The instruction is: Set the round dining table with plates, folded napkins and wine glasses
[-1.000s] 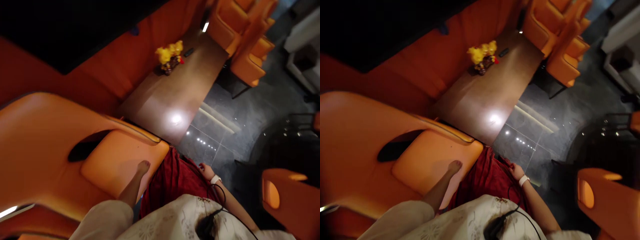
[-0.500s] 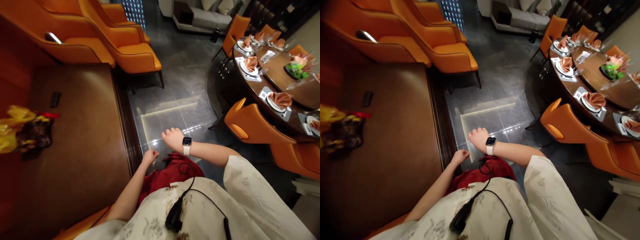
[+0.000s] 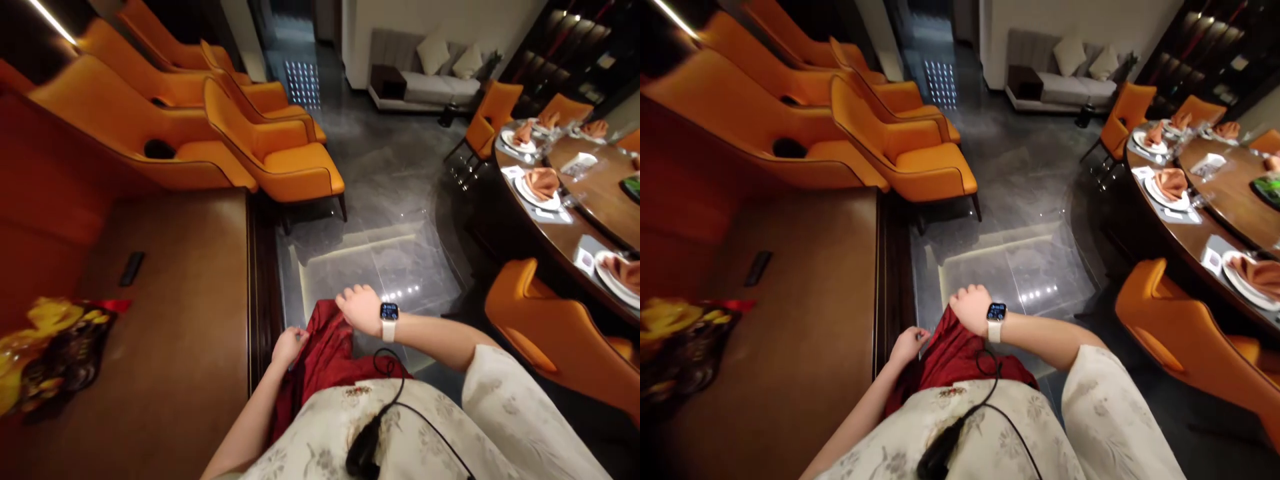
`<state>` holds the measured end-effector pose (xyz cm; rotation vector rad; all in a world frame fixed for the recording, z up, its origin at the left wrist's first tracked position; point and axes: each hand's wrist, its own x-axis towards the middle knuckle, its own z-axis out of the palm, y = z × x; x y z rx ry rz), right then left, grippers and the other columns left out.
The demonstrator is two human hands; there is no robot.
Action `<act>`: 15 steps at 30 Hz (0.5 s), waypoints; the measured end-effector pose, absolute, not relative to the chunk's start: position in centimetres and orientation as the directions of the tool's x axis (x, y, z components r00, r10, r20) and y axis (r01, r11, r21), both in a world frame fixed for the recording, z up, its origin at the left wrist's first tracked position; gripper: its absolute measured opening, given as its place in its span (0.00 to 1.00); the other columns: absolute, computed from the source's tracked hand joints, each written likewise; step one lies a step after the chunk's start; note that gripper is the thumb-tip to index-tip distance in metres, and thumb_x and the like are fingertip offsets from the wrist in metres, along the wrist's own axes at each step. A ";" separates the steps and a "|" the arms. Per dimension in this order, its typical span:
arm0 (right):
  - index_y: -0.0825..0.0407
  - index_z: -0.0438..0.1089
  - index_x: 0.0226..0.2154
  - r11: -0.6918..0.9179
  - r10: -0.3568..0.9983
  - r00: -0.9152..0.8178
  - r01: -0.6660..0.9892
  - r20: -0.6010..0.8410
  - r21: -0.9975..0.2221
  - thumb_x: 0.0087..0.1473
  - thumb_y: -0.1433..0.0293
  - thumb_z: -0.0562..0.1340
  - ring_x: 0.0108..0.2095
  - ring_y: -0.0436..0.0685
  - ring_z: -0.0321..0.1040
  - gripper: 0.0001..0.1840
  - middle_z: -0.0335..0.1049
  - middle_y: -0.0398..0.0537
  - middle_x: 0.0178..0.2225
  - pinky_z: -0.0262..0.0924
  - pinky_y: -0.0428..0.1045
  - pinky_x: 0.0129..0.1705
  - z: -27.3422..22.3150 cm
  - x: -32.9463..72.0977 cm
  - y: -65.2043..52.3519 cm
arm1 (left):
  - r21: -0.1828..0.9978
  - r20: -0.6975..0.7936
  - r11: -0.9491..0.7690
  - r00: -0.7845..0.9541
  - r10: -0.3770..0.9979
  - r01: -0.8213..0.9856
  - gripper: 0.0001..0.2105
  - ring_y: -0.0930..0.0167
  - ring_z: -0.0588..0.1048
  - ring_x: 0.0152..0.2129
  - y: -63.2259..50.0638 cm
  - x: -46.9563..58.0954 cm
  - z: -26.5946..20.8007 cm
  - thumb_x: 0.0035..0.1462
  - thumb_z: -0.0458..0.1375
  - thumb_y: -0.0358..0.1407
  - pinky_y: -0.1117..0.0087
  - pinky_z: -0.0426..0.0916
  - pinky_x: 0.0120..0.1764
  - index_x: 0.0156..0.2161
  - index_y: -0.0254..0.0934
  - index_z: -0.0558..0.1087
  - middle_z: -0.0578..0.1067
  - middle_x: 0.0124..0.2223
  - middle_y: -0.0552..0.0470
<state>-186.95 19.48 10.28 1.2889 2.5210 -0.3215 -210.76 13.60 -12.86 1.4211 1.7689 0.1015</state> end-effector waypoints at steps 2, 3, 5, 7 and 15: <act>0.55 0.72 0.45 0.539 0.734 -0.503 0.840 -0.457 -0.058 0.63 0.69 0.59 0.46 0.64 0.72 0.11 0.74 0.59 0.43 0.65 0.55 0.44 8.8 -188.5 23.8 | 0.512 -0.578 0.422 -0.064 0.814 0.748 0.13 0.58 0.77 0.50 17.8 -213.5 -13.7 0.44 0.64 0.31 0.64 0.67 0.54 0.38 0.36 0.79 0.79 0.48 0.39; 0.55 0.73 0.45 0.534 0.717 -0.490 0.843 -0.496 -0.062 0.61 0.67 0.61 0.45 0.64 0.73 0.12 0.75 0.60 0.43 0.65 0.55 0.43 8.3 -189.3 26.0 | 0.505 -0.596 0.457 -0.088 0.798 0.732 0.15 0.57 0.77 0.50 20.1 -214.8 -13.9 0.40 0.65 0.31 0.63 0.67 0.54 0.39 0.37 0.79 0.79 0.47 0.40; 0.55 0.73 0.45 0.550 0.677 -0.502 0.831 -0.538 -0.084 0.59 0.65 0.63 0.44 0.65 0.74 0.14 0.76 0.60 0.43 0.66 0.54 0.41 7.7 -190.9 30.3 | 0.505 -0.640 0.519 -0.105 0.761 0.689 0.11 0.55 0.80 0.44 24.8 -217.3 -13.9 0.40 0.66 0.36 0.62 0.70 0.49 0.33 0.38 0.79 0.80 0.37 0.44; 0.54 0.73 0.46 0.578 0.638 -0.537 0.808 -0.552 -0.117 0.60 0.64 0.62 0.43 0.65 0.75 0.15 0.76 0.59 0.43 0.66 0.54 0.40 7.7 -192.6 34.8 | 0.531 -0.668 0.560 -0.093 0.738 0.636 0.11 0.56 0.81 0.35 30.0 -219.7 -13.6 0.47 0.63 0.44 0.61 0.72 0.43 0.24 0.40 0.76 0.76 0.25 0.47; 0.53 0.71 0.54 0.415 0.676 -0.535 0.844 -0.506 -0.339 0.60 0.63 0.61 0.48 0.61 0.75 0.21 0.76 0.58 0.48 0.64 0.50 0.46 4.5 -197.5 52.8 | 0.776 -0.558 0.586 -0.181 0.810 0.233 0.31 0.60 0.77 0.49 52.8 -227.3 -10.1 0.61 0.46 0.60 0.65 0.72 0.46 0.44 0.36 0.80 0.78 0.55 0.42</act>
